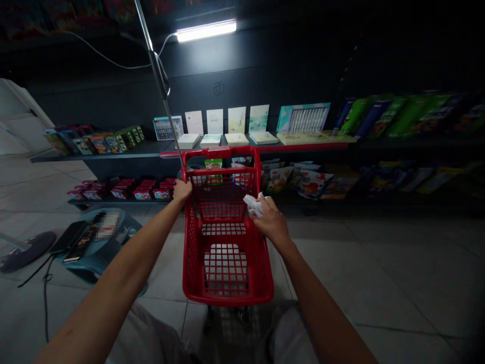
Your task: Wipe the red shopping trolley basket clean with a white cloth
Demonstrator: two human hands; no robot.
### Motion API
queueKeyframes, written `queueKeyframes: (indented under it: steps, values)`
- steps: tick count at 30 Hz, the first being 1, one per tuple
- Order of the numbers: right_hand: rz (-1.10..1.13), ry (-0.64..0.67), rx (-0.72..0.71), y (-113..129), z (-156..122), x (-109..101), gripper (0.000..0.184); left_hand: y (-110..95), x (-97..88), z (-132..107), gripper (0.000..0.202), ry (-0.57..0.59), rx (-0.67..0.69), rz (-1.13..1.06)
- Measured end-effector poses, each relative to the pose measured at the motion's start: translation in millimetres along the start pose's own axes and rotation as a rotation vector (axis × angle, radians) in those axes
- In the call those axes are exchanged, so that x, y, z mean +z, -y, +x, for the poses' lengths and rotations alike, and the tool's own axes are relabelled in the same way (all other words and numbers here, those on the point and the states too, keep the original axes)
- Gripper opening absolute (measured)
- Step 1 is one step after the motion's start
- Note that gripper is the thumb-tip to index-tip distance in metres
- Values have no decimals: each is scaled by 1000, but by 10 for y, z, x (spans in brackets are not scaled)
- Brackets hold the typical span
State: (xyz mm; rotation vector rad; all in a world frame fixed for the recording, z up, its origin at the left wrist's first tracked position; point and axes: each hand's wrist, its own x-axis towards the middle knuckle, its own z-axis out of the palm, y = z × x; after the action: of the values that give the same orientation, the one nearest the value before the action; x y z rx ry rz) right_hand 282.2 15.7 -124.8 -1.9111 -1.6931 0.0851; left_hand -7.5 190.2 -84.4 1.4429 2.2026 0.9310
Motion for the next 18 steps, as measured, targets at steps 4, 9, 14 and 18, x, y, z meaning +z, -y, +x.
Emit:
queueKeyframes:
  steps: [4,9,14,18]
  values:
    - [19,-9,-42,3,-51,0,44,127,57,47,36,-18,77,-17]
    - [111,-101,-112,-15,-123,17,39,200,56,-66,32,-80,184,-27]
    - [301,-201,-331,127,-104,69,36,185,-38,-215,34,-69,129,17]
    - [448,-69,-452,378,7,219,33,167,-113,-333,34,-60,104,44]
